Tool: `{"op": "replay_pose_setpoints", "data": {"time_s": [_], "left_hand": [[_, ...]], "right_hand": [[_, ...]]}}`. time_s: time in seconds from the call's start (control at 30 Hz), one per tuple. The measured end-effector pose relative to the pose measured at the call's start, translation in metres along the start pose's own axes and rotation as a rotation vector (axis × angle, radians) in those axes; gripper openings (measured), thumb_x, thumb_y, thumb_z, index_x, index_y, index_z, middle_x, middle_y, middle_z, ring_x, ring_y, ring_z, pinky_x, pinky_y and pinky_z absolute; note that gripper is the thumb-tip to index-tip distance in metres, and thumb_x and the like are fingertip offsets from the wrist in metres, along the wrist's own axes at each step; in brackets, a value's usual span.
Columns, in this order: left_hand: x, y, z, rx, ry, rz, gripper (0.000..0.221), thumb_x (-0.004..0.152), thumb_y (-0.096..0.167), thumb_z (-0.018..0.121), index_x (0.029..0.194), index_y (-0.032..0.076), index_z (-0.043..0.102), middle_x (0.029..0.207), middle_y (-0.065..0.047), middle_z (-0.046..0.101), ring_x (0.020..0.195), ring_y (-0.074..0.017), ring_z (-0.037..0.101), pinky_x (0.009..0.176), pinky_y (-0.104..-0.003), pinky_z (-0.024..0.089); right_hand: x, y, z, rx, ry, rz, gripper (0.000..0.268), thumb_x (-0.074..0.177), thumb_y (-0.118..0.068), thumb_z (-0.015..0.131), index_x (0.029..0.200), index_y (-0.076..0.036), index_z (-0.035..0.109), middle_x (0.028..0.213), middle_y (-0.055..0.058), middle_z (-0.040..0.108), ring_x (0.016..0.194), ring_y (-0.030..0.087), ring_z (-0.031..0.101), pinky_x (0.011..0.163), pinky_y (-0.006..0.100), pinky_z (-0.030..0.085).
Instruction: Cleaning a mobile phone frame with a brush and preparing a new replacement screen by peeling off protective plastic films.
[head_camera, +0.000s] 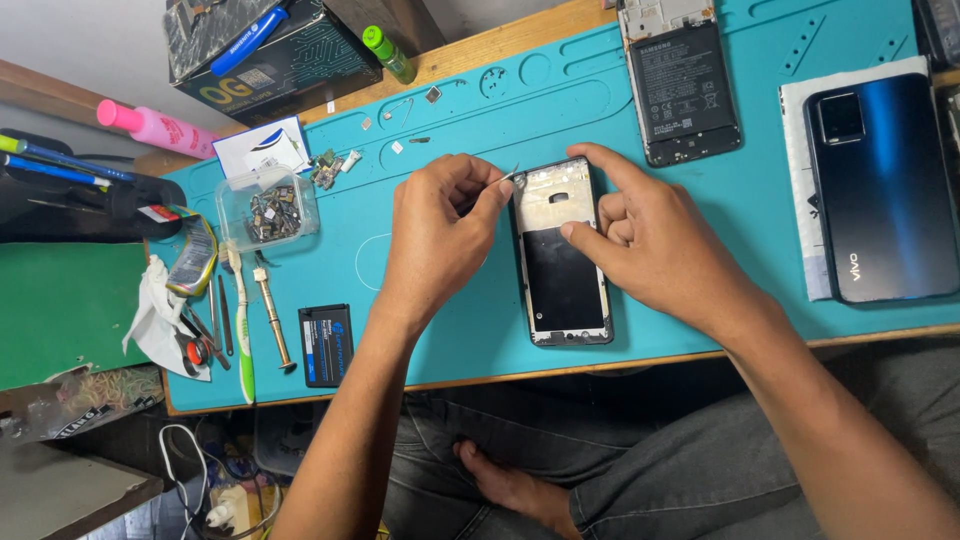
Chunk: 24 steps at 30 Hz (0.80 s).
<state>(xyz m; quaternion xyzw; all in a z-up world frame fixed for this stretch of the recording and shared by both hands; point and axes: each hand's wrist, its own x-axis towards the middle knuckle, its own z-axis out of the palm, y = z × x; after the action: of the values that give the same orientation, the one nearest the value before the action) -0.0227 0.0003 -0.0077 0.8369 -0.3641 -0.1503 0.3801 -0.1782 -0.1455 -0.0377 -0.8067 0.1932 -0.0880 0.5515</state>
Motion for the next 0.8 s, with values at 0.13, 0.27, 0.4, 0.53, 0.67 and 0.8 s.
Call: {"op": "replay_pose_setpoints", "data": {"time_s": [0.13, 0.27, 0.4, 0.53, 0.67, 0.8], "left_hand": [[-0.001, 0.0, -0.002, 0.004, -0.001, -0.014, 0.008, 0.093, 0.002, 0.074, 0.086, 0.003, 0.078, 0.063, 0.001, 0.063, 0.053, -0.0047, 0.048, 0.047, -0.022, 0.039], [-0.002, -0.001, -0.002, 0.03, 0.032, -0.011, 0.008, 0.092, 0.003, 0.074, 0.087, 0.001, 0.08, 0.063, -0.001, 0.064, 0.053, -0.0059, 0.049, 0.046, -0.023, 0.041], [-0.001, 0.002, 0.003, 0.009, 0.044, 0.014, 0.007, 0.091, 0.003, 0.075, 0.086, 0.0, 0.078, 0.063, -0.001, 0.065, 0.054, -0.0062, 0.051, 0.049, -0.023, 0.043], [-0.004, 0.003, -0.001, 0.034, 0.053, -0.033, 0.009, 0.093, 0.003, 0.074, 0.087, 0.0, 0.079, 0.063, -0.001, 0.065, 0.053, -0.0064, 0.051, 0.047, -0.023, 0.043], [-0.013, 0.006, 0.0, 0.027, 0.067, -0.132, 0.012, 0.094, 0.006, 0.072, 0.087, 0.0, 0.081, 0.062, -0.001, 0.067, 0.053, -0.0057, 0.052, 0.047, -0.023, 0.043], [-0.027, 0.008, 0.004, 0.001, 0.096, -0.159, 0.013, 0.095, 0.008, 0.073, 0.085, 0.001, 0.079, 0.063, 0.001, 0.062, 0.055, -0.0062, 0.048, 0.049, -0.024, 0.041]], "right_hand": [[-0.001, -0.002, 0.0, 0.001, 0.001, 0.002, 0.069, 0.093, -0.003, 0.071, 0.158, 0.003, 0.049, 0.059, 0.007, 0.068, 0.039, 0.008, 0.046, 0.033, 0.028, 0.029], [0.0, -0.002, -0.001, -0.006, 0.003, 0.005, 0.069, 0.093, -0.004, 0.071, 0.158, 0.002, 0.049, 0.059, 0.007, 0.069, 0.039, 0.009, 0.047, 0.033, 0.028, 0.03], [-0.001, 0.0, 0.0, 0.0, -0.003, -0.001, 0.068, 0.093, -0.002, 0.07, 0.157, 0.003, 0.048, 0.056, 0.006, 0.065, 0.038, 0.009, 0.045, 0.033, 0.029, 0.027], [-0.001, -0.003, -0.001, 0.011, 0.0, 0.009, 0.069, 0.093, -0.003, 0.07, 0.158, 0.003, 0.048, 0.061, 0.008, 0.069, 0.039, 0.009, 0.047, 0.032, 0.028, 0.03], [-0.001, -0.001, 0.001, 0.024, -0.003, 0.007, 0.068, 0.094, -0.003, 0.07, 0.158, 0.002, 0.049, 0.061, 0.007, 0.068, 0.041, 0.009, 0.047, 0.034, 0.028, 0.03], [-0.001, 0.0, 0.001, 0.007, 0.004, -0.004, 0.069, 0.093, -0.002, 0.071, 0.158, 0.003, 0.047, 0.059, 0.006, 0.067, 0.039, 0.008, 0.046, 0.033, 0.028, 0.029]]}}
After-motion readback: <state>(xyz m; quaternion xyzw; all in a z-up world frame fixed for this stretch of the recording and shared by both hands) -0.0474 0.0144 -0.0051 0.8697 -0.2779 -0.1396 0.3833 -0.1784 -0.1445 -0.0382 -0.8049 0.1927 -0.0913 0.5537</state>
